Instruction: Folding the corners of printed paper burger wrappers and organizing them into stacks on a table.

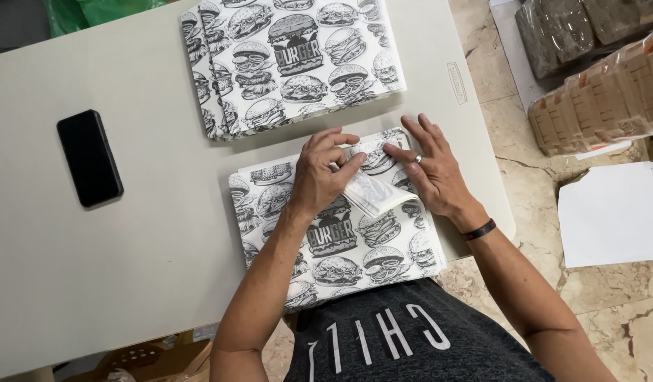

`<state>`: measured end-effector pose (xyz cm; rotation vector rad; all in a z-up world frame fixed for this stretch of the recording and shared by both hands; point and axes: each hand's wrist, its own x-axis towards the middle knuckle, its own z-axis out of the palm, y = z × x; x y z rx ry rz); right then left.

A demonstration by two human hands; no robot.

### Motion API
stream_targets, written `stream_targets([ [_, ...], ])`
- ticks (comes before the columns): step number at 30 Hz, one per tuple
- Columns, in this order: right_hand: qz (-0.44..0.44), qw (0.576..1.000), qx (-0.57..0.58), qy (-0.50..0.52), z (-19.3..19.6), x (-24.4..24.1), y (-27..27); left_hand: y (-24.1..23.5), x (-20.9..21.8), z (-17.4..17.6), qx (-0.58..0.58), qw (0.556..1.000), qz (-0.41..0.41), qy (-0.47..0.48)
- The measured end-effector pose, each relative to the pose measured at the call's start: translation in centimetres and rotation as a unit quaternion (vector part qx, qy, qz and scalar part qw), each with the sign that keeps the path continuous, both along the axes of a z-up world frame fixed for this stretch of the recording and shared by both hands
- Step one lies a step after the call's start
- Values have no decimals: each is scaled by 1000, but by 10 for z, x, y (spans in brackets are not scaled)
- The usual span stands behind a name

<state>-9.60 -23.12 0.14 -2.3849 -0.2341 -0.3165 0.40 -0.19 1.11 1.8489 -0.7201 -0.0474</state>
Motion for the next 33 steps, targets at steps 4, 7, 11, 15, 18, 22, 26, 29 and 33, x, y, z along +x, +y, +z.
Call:
stream_targets([
  [4, 1, 1000, 6, 6, -1, 0, -1, 2, 0, -17, 9, 1000, 0, -13],
  [7, 4, 997, 81, -16, 0, -2, -6, 2, -2, -12, -14, 1000, 18, -13],
  [11, -38, 994, 102, -28, 6, -3, -4, 3, -1, -12, -34, 999, 18, 30],
  [15, -25, 996, 78, -26, 1, -2, -3, -1, -1, -8, -31, 999, 9, -18],
  [18, -20, 997, 69, -31, 0, 0, -2, 0, -3, 9, -7, 1000, 5, 6],
  [22, -11, 999, 50, -16, 0, 1, -1, 0, -1, 1, 5, 1000, 2, 6],
  [26, -1, 999, 46, -12, 3, 1, 1, 0, 2, -27, 3, 1000, 11, -4],
  [29, -6, 996, 85, -22, 4, -2, -3, 1, 0, -23, -6, 1000, 19, -7],
  [33, -25, 993, 107, -38, 6, -3, -4, 1, -6, 1, -35, 997, 35, 64],
])
